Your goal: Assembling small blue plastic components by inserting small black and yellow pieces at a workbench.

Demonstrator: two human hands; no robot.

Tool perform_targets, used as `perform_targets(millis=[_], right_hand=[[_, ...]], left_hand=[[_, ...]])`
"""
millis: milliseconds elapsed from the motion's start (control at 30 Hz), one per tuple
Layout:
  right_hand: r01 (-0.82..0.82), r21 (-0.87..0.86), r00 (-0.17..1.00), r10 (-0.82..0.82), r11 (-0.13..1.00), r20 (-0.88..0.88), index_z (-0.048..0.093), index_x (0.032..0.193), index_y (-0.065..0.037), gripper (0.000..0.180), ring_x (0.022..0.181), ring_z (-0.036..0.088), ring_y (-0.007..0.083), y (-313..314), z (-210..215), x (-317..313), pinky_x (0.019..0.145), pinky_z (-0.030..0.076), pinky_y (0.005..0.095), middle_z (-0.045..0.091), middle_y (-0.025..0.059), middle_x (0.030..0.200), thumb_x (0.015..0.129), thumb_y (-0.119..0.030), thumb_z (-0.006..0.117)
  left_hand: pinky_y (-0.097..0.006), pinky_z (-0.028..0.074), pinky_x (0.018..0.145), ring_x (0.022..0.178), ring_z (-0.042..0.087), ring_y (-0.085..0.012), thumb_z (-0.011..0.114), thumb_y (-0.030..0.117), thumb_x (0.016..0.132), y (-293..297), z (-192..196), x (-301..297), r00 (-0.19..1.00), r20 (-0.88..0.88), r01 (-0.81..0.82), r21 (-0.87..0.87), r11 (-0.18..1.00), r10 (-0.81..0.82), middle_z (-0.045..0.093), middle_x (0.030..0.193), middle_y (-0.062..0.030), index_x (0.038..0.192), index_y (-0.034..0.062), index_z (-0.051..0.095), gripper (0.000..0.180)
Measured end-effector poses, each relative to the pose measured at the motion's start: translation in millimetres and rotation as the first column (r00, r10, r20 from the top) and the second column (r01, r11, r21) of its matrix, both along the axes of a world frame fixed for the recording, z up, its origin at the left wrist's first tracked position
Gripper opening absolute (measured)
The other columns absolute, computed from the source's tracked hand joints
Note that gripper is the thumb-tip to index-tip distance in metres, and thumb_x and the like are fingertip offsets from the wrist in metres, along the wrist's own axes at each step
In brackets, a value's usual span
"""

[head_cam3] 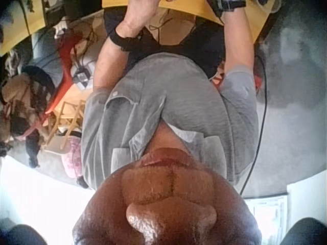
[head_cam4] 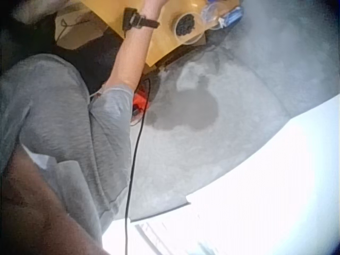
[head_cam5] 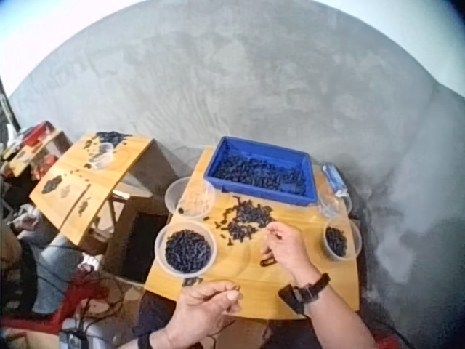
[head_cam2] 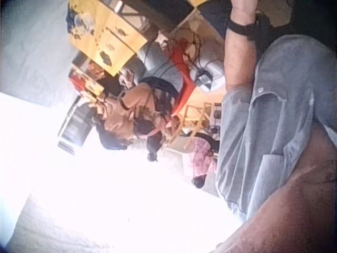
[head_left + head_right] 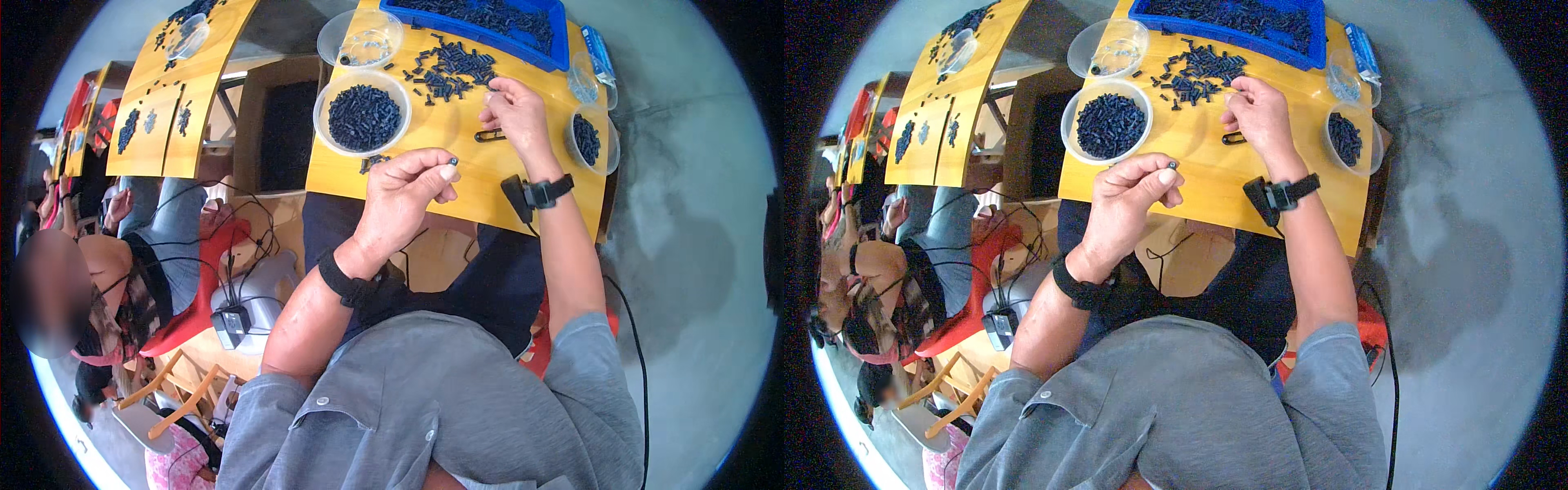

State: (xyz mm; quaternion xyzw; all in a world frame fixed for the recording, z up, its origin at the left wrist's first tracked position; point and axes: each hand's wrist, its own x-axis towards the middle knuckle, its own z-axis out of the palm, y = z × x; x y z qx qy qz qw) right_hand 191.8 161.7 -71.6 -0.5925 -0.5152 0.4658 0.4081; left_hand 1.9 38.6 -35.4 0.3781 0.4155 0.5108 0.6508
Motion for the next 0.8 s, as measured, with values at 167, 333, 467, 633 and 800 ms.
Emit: perform_targets(millis=[167,333,467,633,800], right_hand=[[-0.028,-0.050,0.960,0.013,0.998,-0.279,0.059,0.090,0.004,0.012,0.061,0.062,0.0130,-39.4,40.7,-6.8,0.053,0.052,0.0244,0.061,0.0069,0.077,0.087,-0.008,0.056],[-0.095,0.065,0.945,0.111,0.993,-0.308,0.060,0.089,0.001,0.011,0.056,0.057,0.0092,-72.0,63.0,-5.7,0.052,0.048,0.0214,0.060,0.0040,0.072,0.087,-0.009,0.057],[-0.159,0.083,0.913,0.179,0.984,-0.367,0.060,0.090,0.000,0.009,0.055,0.054,0.0077,-99.6,88.4,-14.3,0.051,0.046,0.0203,0.058,0.0025,0.066,0.088,-0.008,0.057],[-0.185,0.175,0.888,0.240,0.967,-0.393,0.060,0.092,0.001,0.007,0.056,0.056,0.0080,-119.0,98.2,-23.3,0.052,0.047,0.0204,0.059,0.0031,0.066,0.087,-0.004,0.058],[-0.178,0.204,0.868,0.252,0.963,-0.428,0.059,0.093,0.002,0.007,0.058,0.057,0.0083,-126.9,100.5,-27.5,0.054,0.048,0.0208,0.060,0.0040,0.069,0.087,-0.001,0.058]], left_hand=[[-0.022,0.049,0.061,0.066,0.059,-0.0086,0.061,0.005,0.086,-3.6,14.9,1.2,0.998,0.053,-0.019,0.036,0.999,0.017,0.066,0.081,-0.0057,0.096,-0.0019,0.064,0.012],[-0.025,0.050,0.064,0.069,0.062,-0.0134,0.057,0.006,0.089,-10.7,25.0,3.5,0.999,0.027,0.020,0.073,0.997,-0.022,0.067,0.086,-0.0095,0.099,-0.0017,0.062,0.013],[-0.026,0.050,0.064,0.069,0.062,-0.0137,0.057,0.005,0.089,-15.7,30.5,5.4,0.998,0.057,0.026,0.075,0.997,-0.030,0.067,0.087,-0.0100,0.099,-0.0018,0.062,0.013],[-0.025,0.051,0.064,0.069,0.062,-0.0135,0.057,0.005,0.089,-20.9,32.4,6.2,0.996,0.070,0.038,0.109,0.993,-0.046,0.066,0.084,-0.0079,0.098,-0.0010,0.062,0.012],[-0.024,0.051,0.064,0.069,0.062,-0.0125,0.058,0.005,0.088,-26.0,36.3,5.7,0.997,0.060,0.043,0.091,0.995,-0.049,0.065,0.082,-0.0063,0.097,-0.0006,0.063,0.012]])
